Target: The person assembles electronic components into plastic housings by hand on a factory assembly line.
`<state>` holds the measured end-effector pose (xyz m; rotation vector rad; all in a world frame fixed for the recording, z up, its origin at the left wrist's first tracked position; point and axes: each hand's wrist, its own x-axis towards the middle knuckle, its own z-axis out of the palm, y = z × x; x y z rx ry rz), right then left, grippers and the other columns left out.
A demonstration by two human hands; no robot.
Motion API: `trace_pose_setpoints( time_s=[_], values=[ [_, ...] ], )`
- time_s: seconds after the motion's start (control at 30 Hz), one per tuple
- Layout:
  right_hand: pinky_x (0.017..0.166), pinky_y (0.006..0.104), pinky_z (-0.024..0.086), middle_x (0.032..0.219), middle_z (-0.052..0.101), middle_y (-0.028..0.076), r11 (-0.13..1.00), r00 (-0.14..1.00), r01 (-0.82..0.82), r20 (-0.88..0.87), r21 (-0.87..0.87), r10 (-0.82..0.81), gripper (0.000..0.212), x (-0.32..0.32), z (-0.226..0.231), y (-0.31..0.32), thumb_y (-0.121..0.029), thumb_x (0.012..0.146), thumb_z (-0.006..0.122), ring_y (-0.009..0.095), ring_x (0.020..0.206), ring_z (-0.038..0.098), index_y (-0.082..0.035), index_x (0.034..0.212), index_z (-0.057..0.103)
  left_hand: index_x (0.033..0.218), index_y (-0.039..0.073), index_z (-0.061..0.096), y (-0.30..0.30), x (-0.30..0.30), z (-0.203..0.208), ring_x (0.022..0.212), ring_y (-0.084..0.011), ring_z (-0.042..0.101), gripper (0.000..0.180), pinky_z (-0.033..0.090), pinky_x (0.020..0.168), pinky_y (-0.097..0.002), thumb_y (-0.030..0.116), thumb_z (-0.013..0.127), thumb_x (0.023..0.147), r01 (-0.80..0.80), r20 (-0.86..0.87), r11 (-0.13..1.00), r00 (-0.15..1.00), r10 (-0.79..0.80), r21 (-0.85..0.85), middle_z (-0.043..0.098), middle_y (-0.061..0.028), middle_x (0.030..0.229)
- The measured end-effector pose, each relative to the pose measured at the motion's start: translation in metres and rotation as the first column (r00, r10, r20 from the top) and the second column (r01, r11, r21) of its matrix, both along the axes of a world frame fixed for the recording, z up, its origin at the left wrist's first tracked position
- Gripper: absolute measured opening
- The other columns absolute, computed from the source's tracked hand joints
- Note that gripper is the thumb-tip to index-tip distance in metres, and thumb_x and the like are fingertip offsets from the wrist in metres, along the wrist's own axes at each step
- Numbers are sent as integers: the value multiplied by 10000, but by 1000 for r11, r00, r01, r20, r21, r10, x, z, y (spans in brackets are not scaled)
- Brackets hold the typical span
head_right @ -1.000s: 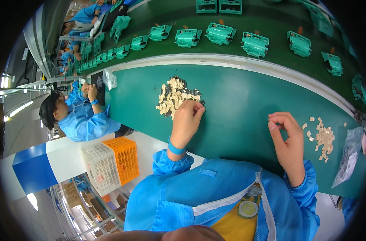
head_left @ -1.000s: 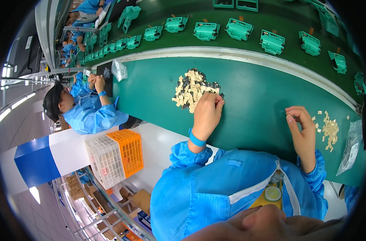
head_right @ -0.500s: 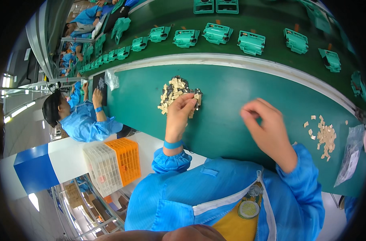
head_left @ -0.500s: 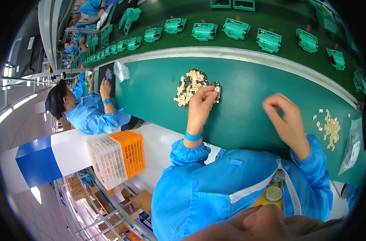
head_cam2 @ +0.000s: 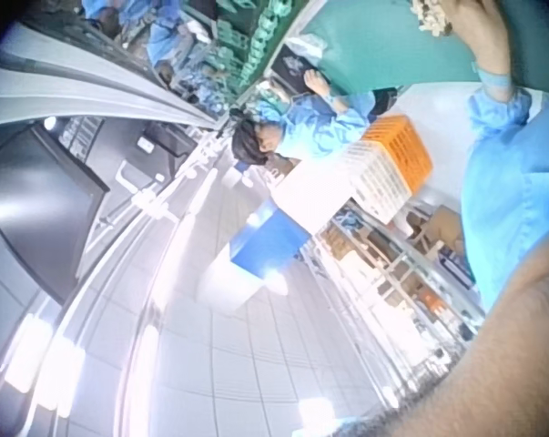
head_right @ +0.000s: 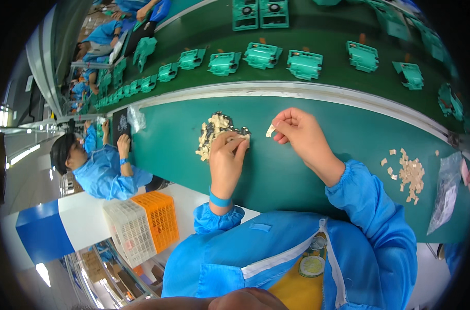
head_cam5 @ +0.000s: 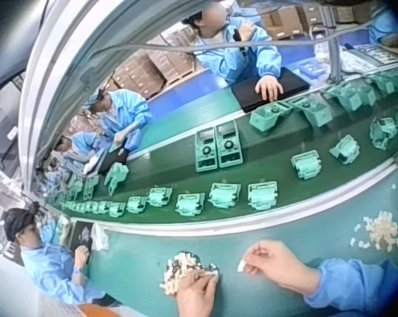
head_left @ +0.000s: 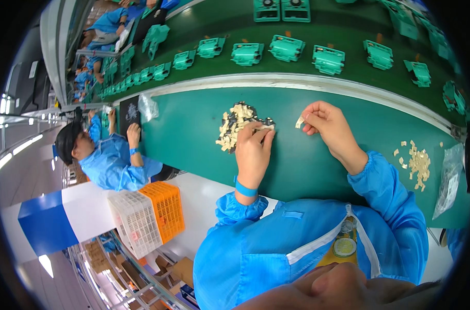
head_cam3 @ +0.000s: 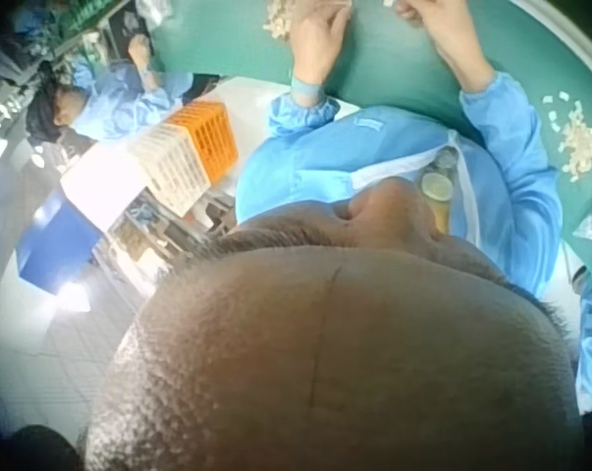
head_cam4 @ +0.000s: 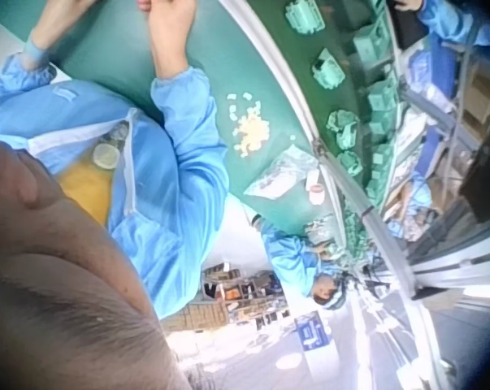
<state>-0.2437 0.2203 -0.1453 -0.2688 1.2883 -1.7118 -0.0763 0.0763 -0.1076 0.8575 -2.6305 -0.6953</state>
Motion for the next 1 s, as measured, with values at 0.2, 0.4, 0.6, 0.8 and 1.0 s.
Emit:
trace_pose_setpoints(
  time_s=[0.2,0.4,0.6,0.8,1.0],
  values=[
    [719,262,544,914,684,66,984,989,147,16,-100,-146,109,-3,18,53,-98,1005,643,125,802,667,-1,1053,630,1083,2,745,56,-49,32,859,-139,676,174,545,751,-285,67,747,921,135,-102,755,991,-90,642,724,-81,1070],
    [726,267,542,935,682,65,962,974,226,9,-155,-227,121,-10,30,108,-80,994,649,126,815,664,4,1078,625,1083,3,738,73,-94,33,808,-110,677,162,534,700,-261,37,733,925,405,-212,707,913,-350,580,727,-67,907],
    [759,278,539,924,686,66,983,983,146,131,-113,-131,97,-27,21,160,-70,975,671,135,836,663,0,1039,652,979,32,727,110,-125,30,759,-160,659,119,520,676,-304,44,783,874,494,-252,649,865,-435,579,704,-70,904],
    [805,274,532,978,709,69,911,911,389,203,-135,-359,133,-28,10,184,-57,980,669,138,857,661,15,1086,703,946,64,721,150,-139,23,786,-263,625,179,488,656,-383,56,811,791,652,-239,721,680,-693,-236,652,-58,941],
    [788,272,533,992,713,63,885,887,459,99,-74,-451,145,-21,10,199,-54,978,680,121,849,653,17,1097,722,955,50,718,166,-151,20,767,-255,612,194,462,639,-379,51,806,782,647,-233,699,661,-713,-305,658,-57,950]
  ],
)
